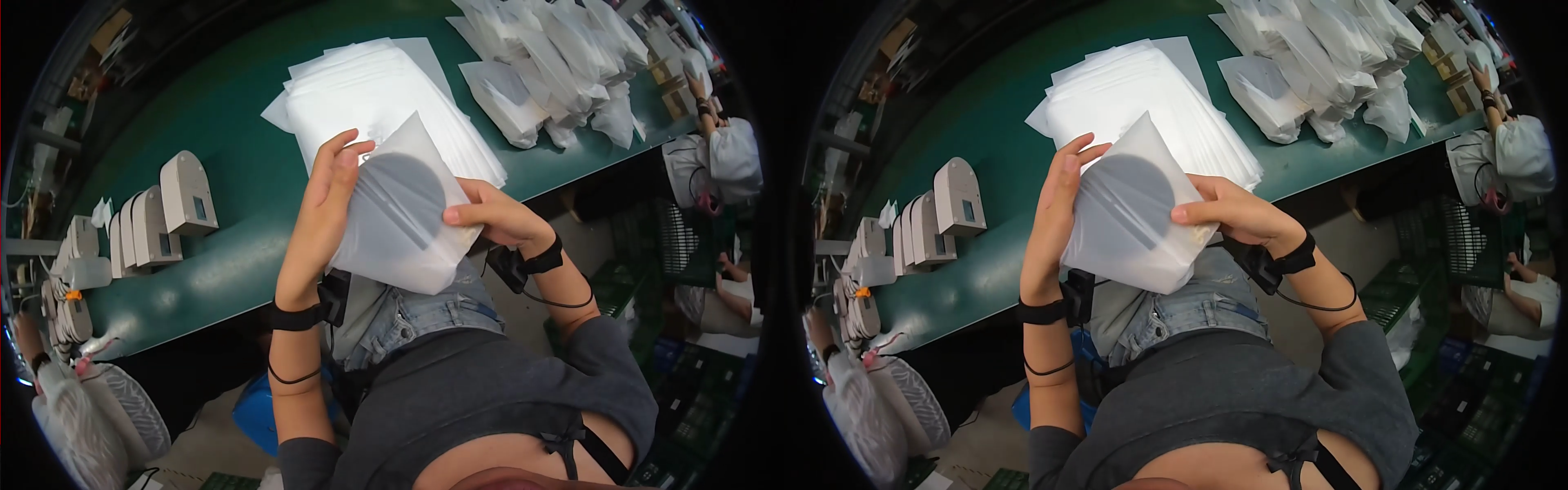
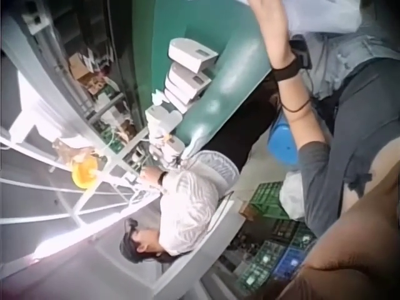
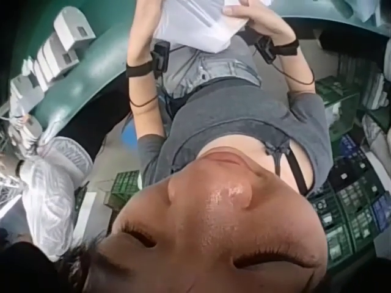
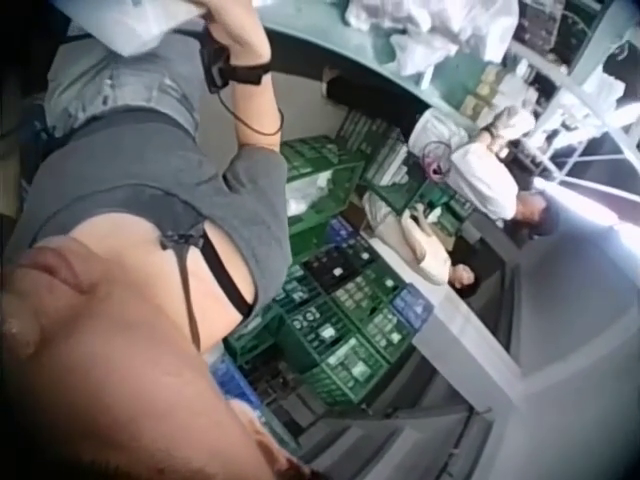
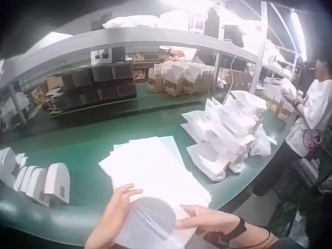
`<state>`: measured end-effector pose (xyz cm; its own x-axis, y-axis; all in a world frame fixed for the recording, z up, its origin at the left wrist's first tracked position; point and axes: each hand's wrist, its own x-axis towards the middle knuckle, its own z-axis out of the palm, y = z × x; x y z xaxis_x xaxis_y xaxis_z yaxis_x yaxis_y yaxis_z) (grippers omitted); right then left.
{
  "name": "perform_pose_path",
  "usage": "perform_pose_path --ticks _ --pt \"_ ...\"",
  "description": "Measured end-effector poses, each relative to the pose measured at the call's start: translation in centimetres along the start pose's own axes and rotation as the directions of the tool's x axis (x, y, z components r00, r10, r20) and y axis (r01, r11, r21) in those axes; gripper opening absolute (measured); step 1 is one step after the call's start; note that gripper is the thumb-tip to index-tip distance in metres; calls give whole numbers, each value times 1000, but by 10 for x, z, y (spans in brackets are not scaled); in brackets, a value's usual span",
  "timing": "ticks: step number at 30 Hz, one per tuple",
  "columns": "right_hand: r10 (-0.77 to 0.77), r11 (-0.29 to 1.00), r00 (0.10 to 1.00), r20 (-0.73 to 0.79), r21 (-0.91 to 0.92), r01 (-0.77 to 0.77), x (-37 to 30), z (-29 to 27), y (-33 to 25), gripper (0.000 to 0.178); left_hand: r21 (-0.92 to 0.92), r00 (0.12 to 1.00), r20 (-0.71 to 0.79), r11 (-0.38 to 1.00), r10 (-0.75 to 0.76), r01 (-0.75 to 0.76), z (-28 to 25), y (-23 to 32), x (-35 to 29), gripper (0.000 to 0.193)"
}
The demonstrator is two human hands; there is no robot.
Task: The person picks up a speaker, turns it over, and places it into a plastic bag before setting it on a stack and repeating the process.
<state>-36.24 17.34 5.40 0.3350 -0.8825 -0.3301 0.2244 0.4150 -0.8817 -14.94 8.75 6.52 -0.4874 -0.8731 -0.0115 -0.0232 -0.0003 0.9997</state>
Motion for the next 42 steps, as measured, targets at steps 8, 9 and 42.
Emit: perform_pose_path --ticks 8,9,42 --pt "-123 989 913 -389 26 144 -8 -55 -2 45 -279 1000 0 960 13 -12 -7 -14 -27 41" --pt "-189 982 866 -463 -63 180 -8 -63 -8 44 -222 1000 4 975 -12 12 -17 -18 -32 41" --pt "-711 651 530 -461 -717 249 33 -99 29 41 704 982 143 685 121 -187 3 -43 -46 45"
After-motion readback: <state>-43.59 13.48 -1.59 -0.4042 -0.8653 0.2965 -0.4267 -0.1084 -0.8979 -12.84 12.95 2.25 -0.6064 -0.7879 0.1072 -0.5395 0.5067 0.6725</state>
